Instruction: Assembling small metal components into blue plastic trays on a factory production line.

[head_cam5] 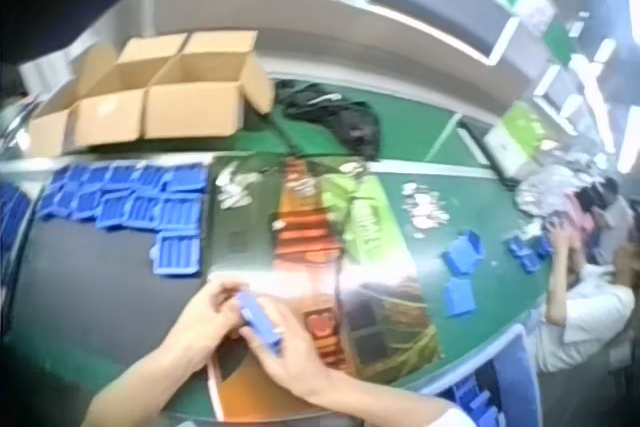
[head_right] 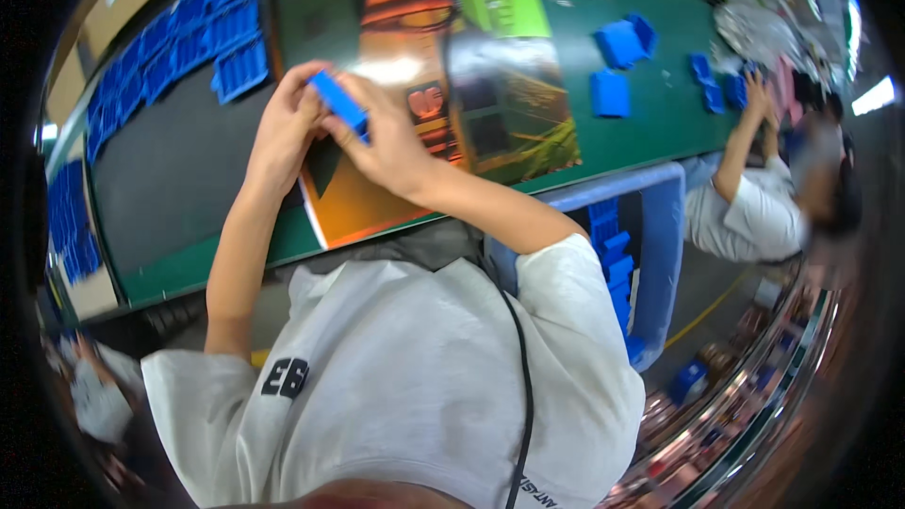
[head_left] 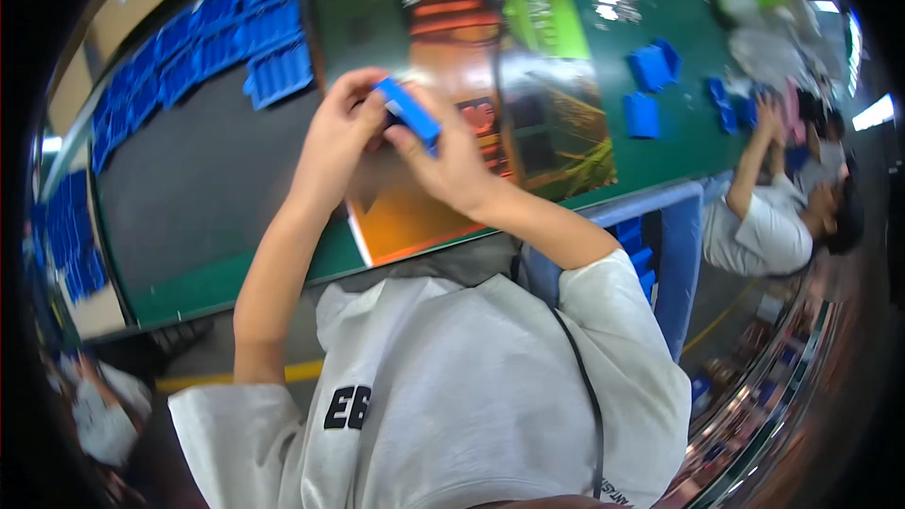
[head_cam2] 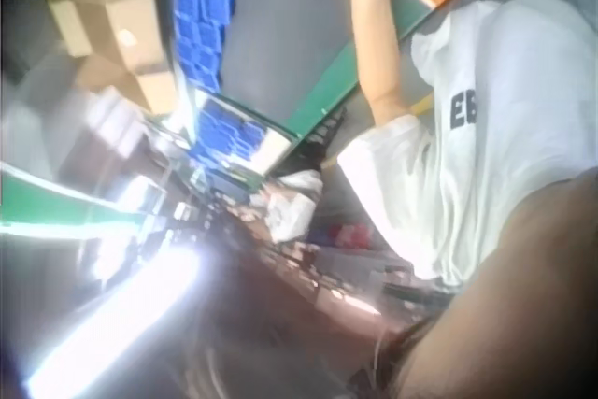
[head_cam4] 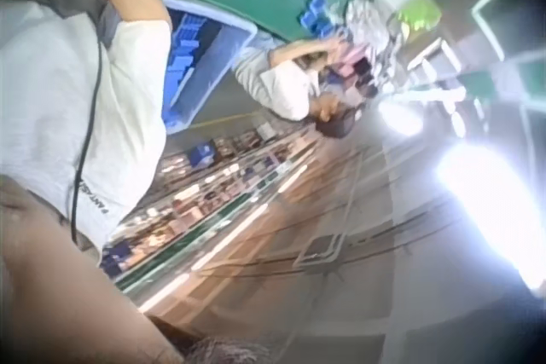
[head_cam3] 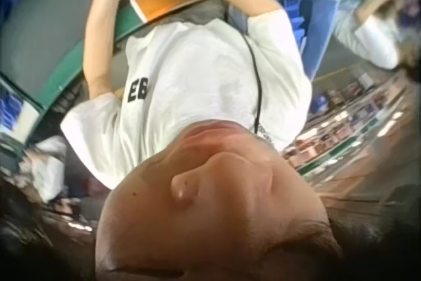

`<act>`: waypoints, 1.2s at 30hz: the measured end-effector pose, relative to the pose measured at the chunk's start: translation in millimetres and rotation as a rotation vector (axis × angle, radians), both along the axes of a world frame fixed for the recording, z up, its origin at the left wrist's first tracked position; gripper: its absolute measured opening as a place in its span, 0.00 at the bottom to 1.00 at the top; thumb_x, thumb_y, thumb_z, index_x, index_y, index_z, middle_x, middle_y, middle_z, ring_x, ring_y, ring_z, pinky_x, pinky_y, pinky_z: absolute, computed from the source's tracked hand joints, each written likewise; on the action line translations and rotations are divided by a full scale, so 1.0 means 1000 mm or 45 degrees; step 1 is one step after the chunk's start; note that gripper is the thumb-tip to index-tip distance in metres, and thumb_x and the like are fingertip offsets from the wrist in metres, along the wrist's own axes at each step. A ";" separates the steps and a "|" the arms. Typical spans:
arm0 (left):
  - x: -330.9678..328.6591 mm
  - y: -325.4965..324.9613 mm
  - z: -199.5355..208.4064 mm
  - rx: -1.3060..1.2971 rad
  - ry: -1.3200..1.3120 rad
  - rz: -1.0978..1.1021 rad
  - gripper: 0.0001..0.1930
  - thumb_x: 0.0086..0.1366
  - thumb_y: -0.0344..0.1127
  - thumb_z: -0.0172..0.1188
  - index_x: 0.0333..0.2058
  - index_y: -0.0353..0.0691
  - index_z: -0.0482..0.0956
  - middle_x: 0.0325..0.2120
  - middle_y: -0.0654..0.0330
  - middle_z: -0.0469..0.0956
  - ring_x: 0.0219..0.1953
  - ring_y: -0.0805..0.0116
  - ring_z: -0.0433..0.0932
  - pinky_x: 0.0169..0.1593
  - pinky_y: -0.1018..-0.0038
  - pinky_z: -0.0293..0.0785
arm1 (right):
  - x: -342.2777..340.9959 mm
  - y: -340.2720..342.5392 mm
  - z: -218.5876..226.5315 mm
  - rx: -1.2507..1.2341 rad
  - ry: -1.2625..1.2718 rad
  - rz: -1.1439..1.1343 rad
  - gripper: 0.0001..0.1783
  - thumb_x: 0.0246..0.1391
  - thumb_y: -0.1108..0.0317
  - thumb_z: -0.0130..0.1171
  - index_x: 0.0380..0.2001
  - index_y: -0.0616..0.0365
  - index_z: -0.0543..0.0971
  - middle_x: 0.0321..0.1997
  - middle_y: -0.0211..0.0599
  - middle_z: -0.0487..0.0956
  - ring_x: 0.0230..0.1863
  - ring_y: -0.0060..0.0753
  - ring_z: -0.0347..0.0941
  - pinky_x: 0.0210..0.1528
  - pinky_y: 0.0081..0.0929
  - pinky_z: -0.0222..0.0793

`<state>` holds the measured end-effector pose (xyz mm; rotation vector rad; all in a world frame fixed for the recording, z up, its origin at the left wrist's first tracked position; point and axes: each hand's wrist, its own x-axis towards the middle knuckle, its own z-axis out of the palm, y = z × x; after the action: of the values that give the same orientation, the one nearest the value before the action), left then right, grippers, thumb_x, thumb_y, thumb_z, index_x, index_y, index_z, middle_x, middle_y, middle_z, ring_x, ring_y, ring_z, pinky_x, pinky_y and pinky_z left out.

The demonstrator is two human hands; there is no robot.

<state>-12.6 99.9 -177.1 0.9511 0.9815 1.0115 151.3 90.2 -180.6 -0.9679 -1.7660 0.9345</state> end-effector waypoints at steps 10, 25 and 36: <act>0.004 0.001 0.004 0.089 -0.122 0.197 0.17 0.72 0.41 0.44 0.50 0.34 0.66 0.40 0.55 0.71 0.27 0.78 0.68 0.31 0.81 0.62 | 0.137 0.010 0.047 -0.447 0.532 -0.830 0.23 0.59 0.56 0.56 0.46 0.65 0.68 0.44 0.37 0.74 0.40 0.29 0.74 0.43 0.31 0.75; 0.009 -0.002 0.000 0.091 -0.104 0.174 0.09 0.69 0.32 0.45 0.44 0.35 0.69 0.33 0.61 0.72 0.27 0.79 0.68 0.31 0.83 0.62 | 0.466 0.032 -0.010 -0.628 1.099 -1.406 0.23 0.54 0.59 0.62 0.44 0.66 0.69 0.40 0.53 0.74 0.35 0.50 0.76 0.35 0.40 0.80; 0.002 -0.002 -0.007 0.189 -0.025 0.170 0.08 0.69 0.32 0.47 0.42 0.35 0.70 0.32 0.62 0.73 0.26 0.81 0.68 0.30 0.84 0.63 | 0.336 0.068 0.004 0.320 -0.927 -1.143 0.27 0.45 0.60 0.63 0.46 0.66 0.74 0.47 0.54 0.75 0.52 0.52 0.70 0.55 0.39 0.65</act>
<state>-10.3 98.1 -183.9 1.0060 0.9733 1.2169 487.5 158.4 -176.1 -1.8364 -1.6306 -0.2448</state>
